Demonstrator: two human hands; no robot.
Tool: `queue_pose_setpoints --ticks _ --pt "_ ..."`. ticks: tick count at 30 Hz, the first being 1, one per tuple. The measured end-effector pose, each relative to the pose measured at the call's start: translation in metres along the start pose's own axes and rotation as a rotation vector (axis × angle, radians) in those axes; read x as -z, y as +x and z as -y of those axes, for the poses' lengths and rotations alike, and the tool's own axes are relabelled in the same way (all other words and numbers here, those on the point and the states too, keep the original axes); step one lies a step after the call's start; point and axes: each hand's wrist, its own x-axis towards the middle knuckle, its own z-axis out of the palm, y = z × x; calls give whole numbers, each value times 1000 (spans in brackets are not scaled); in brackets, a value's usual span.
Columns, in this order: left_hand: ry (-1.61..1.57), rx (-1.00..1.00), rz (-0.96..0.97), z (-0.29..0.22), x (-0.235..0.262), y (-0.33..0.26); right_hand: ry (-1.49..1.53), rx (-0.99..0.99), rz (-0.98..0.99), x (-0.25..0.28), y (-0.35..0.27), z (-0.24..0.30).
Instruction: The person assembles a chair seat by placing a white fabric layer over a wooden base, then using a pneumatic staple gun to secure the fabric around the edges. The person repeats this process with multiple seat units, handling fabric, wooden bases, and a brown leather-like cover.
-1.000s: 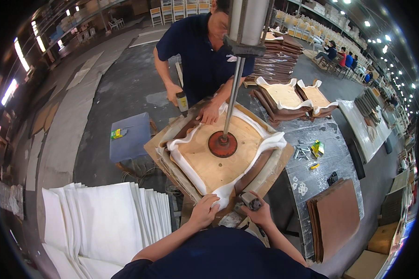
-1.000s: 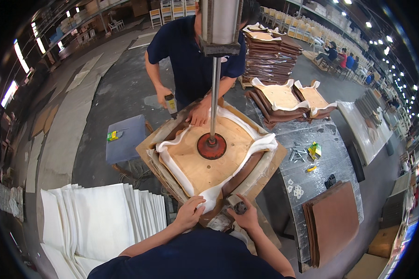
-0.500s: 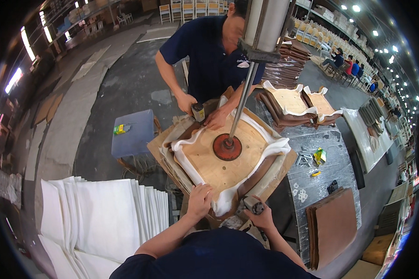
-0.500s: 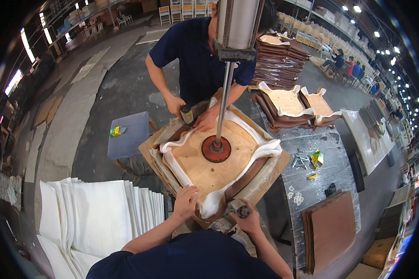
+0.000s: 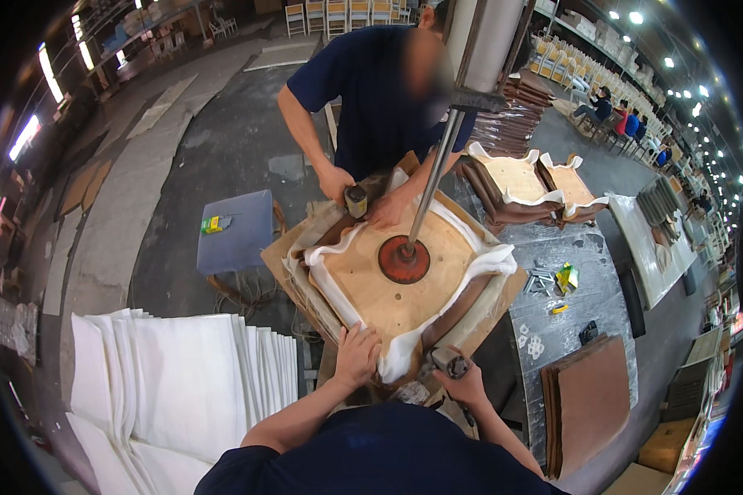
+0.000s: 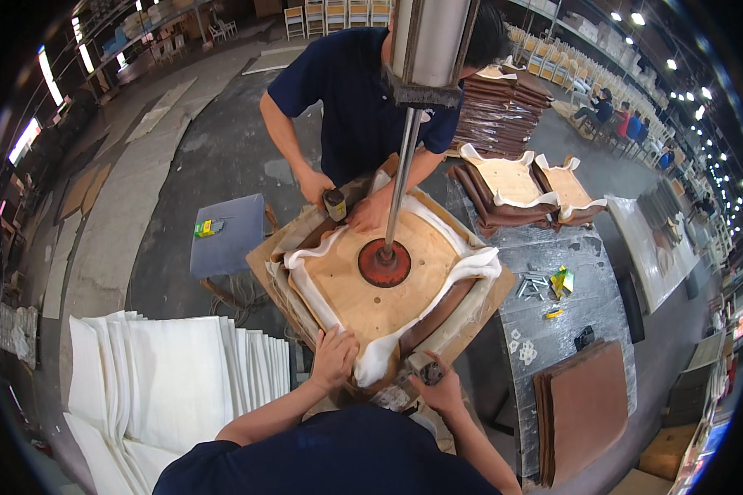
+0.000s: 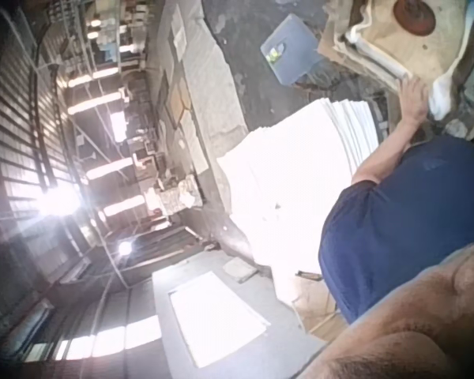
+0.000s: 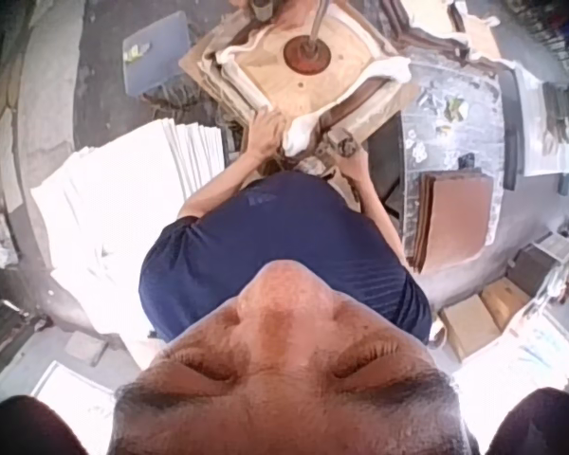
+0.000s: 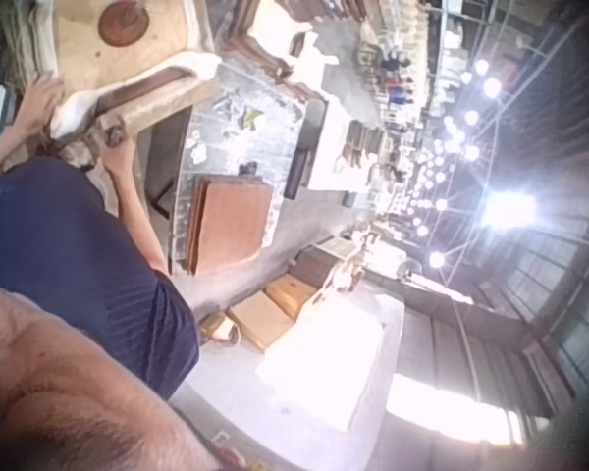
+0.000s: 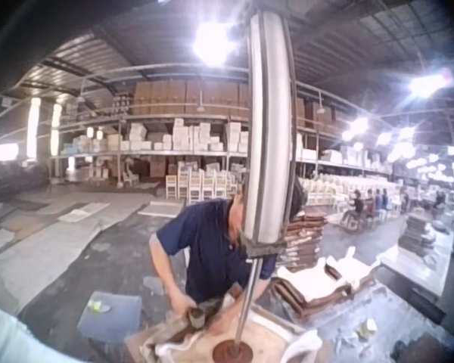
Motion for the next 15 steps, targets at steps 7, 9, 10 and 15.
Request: queue_pose_setpoints --ticks 7,9,10,15 --pt "1 3 4 -1 1 -1 14 38 -5 -2 1 -1" --pt "-2 7 2 -1 2 -1 27 -27 22 -1 1 1" --pt "-4 8 1 0 2 -1 20 -8 15 -1 2 1" --pt "1 -17 -14 -3 2 0 25 37 -13 -2 2 -7"
